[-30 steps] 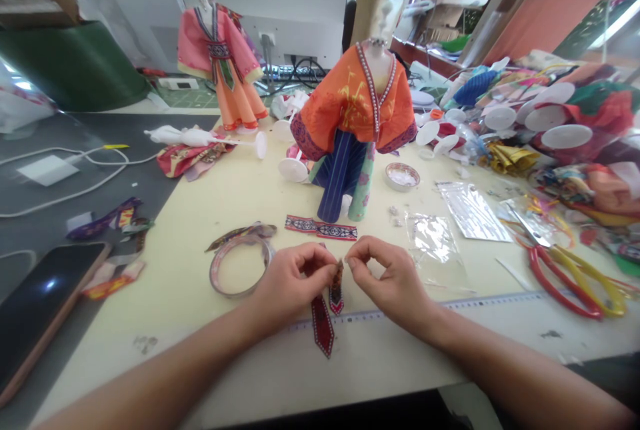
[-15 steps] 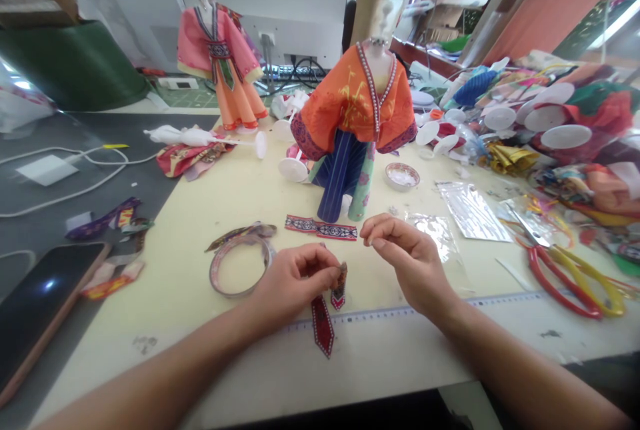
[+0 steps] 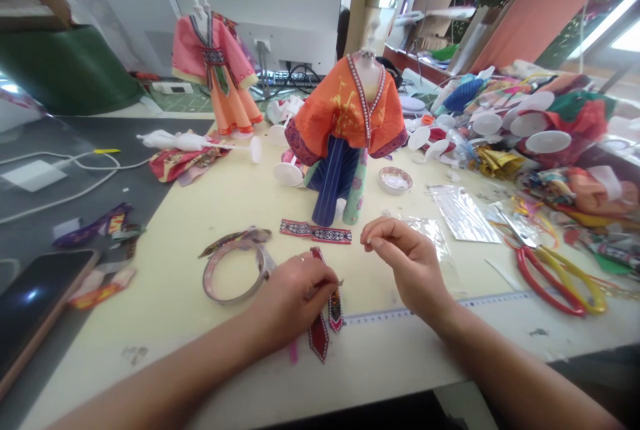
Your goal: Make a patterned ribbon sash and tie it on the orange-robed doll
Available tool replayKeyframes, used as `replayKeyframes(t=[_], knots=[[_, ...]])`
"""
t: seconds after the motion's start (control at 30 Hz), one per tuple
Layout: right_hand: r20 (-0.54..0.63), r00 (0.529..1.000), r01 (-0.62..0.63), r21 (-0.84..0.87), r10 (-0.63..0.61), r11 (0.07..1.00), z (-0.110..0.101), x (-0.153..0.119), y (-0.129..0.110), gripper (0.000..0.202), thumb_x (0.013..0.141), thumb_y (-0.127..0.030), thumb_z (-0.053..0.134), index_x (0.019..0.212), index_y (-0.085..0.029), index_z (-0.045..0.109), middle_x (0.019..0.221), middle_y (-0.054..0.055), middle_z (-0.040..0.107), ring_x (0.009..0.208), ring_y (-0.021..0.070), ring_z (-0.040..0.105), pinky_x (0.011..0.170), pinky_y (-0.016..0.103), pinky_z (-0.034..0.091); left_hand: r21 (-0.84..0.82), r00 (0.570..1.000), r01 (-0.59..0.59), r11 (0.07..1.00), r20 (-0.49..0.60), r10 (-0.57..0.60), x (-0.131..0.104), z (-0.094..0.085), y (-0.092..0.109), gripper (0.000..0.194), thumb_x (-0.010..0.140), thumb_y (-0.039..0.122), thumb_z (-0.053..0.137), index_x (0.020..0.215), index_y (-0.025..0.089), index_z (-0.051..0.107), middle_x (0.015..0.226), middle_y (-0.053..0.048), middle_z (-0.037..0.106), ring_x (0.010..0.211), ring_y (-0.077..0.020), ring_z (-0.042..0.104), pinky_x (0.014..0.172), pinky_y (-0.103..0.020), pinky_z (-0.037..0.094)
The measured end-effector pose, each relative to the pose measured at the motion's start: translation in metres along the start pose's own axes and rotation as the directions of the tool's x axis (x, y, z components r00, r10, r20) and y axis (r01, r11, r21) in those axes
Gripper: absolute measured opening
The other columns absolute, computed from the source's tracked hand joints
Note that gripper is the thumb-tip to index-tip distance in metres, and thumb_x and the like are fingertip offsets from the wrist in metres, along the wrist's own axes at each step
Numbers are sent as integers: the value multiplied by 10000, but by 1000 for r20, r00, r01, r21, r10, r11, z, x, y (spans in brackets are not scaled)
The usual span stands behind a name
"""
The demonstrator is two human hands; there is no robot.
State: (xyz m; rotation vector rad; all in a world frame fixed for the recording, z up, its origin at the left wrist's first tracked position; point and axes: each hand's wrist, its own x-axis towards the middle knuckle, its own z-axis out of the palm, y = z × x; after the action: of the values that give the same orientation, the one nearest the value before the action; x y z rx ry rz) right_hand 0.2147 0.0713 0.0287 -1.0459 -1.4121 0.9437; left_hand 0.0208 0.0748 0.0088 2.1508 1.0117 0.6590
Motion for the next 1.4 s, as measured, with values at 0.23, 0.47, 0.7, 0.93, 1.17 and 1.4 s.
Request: replayKeyframes(t=[0.23,0.47,0.7,0.93,1.17,1.4], knots=[[-28,999,-28,-11,28,1000,1,1,1,136,828,-153,529,717,-205,587,752,-12,580,739,127,531,666,283,408,68,994,-109,992,-6,110,0,2,-4,154,864,185,493,816,186,639,742,-18,625,747,-161,550,703,-292,423],[-211,971,76,-171,-112,982,-28,24,3,72,785,-191,550,736,-196,602,744,-1,601,702,126,549,666,286,440,77,987,-155,985,-23,158,0,5,-11,165,877,181,481,886,183,646,798,-36,638,792,-170,545,741,-309,428],[-427,884,-27,-449,-188,893,-104,89,26,97,712,-252,539,703,-175,598,663,15,595,621,139,544,646,311,446,86,980,-193,977,-25,196,1,4,-9,159,875,157,473,854,184,628,775,-22,630,772,-171,526,719,-316,406],[-247,955,-73,-736,-166,673,-115,123,48,84,658,-226,563,597,-183,601,604,12,599,607,158,525,625,299,382,137,983,-178,974,-21,183,0,2,-9,144,863,158,485,752,172,576,733,-20,585,753,-170,494,701,-312,389],[-61,995,-13,-854,-74,519,-117,120,53,108,706,-229,575,645,-177,649,662,26,632,621,150,528,617,283,364,129,972,-229,965,-33,235,1,0,-8,157,874,159,480,768,174,594,762,-29,605,786,-173,488,747,-327,395],[30,997,62,-877,-74,476,-118,119,55,157,755,-180,528,741,-169,684,752,39,674,677,148,572,651,279,397,85,968,-242,967,-56,247,2,0,-8,171,869,127,465,823,171,623,792,-36,619,805,-178,491,763,-332,397]])
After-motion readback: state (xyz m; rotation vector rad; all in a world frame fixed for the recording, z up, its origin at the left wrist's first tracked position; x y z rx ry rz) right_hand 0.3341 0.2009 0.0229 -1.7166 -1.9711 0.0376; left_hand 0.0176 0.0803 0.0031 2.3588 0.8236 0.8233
